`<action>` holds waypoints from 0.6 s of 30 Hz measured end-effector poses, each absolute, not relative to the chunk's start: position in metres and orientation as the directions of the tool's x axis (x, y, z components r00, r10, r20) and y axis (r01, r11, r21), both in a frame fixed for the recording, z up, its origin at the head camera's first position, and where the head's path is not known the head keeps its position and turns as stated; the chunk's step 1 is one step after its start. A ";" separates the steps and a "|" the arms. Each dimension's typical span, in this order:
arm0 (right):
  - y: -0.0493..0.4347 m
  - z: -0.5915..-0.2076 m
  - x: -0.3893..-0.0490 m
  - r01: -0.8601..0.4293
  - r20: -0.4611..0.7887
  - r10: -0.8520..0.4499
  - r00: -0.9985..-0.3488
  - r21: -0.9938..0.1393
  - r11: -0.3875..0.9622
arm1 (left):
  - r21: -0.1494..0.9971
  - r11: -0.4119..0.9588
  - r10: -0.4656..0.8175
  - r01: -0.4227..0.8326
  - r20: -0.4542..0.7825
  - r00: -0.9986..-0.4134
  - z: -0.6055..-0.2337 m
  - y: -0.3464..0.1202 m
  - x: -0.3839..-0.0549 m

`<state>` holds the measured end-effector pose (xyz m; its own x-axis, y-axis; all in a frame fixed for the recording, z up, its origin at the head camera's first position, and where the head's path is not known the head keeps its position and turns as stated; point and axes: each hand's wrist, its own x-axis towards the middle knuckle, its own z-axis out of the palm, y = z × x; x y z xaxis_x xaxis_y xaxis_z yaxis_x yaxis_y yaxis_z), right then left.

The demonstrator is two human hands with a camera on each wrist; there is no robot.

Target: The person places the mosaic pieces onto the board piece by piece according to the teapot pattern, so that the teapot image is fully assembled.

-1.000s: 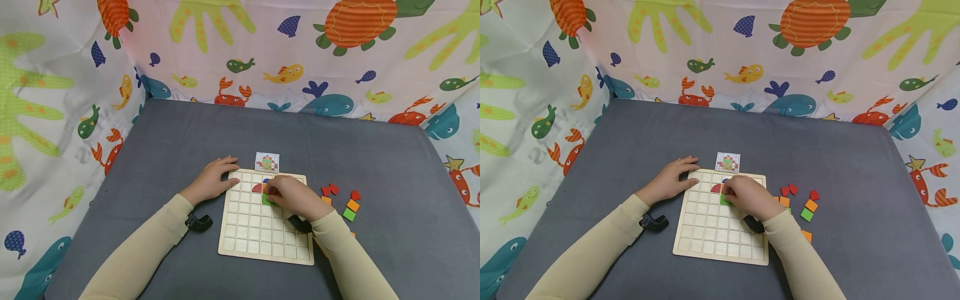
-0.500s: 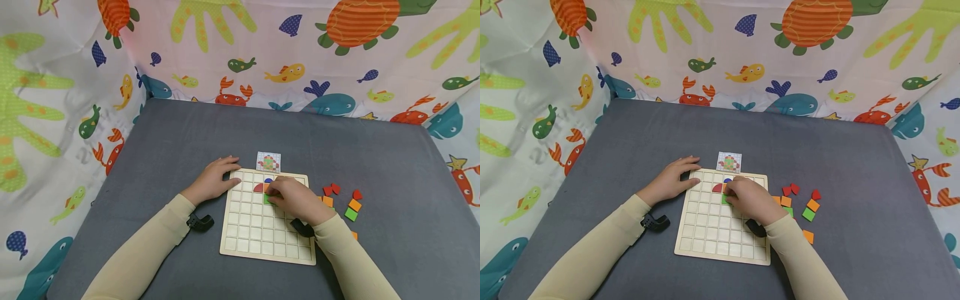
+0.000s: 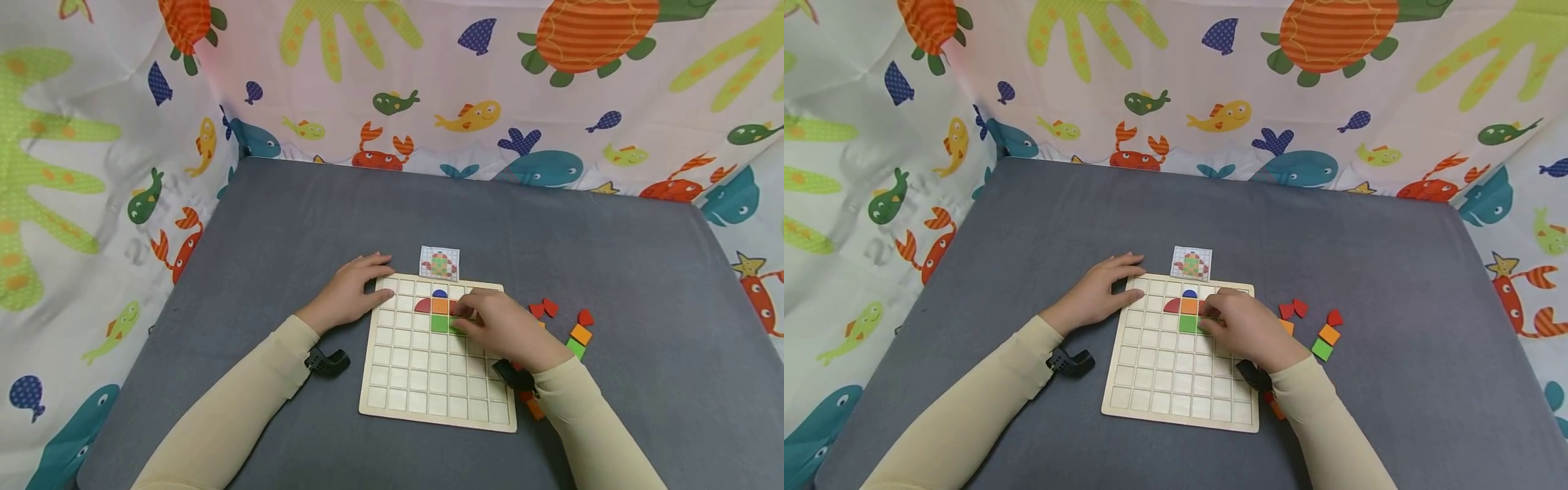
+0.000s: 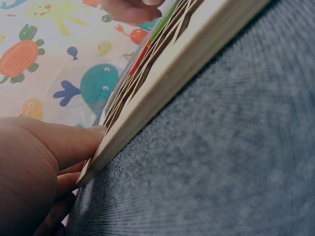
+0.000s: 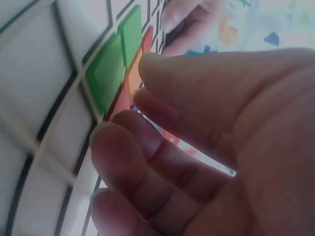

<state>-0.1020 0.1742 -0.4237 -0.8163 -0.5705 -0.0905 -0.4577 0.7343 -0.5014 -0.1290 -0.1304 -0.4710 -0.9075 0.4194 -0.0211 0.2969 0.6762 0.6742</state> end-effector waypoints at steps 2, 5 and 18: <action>0.181 -0.422 -0.102 -0.421 -0.114 -0.549 -0.828 -0.519 0.744 | 0.675 0.677 0.418 0.294 -0.024 -0.908 -0.471 -0.130 -0.129; 0.192 -0.419 -0.101 -0.366 -0.158 -0.514 -0.843 -0.531 0.764 | 0.671 0.680 0.417 0.295 -0.023 -0.909 -0.471 -0.131 -0.129; 0.234 -0.415 -0.091 -0.336 -0.124 -0.452 -0.883 -0.504 0.795 | 0.675 0.674 0.420 0.300 -0.016 -0.907 -0.472 -0.132 -0.129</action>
<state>-0.0909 0.2342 -0.4147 -0.8833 -0.4521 -0.1243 -0.3361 0.7953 -0.5045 -0.1291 -0.1316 -0.4721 -0.9073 0.4202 -0.0159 0.3004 0.6743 0.6746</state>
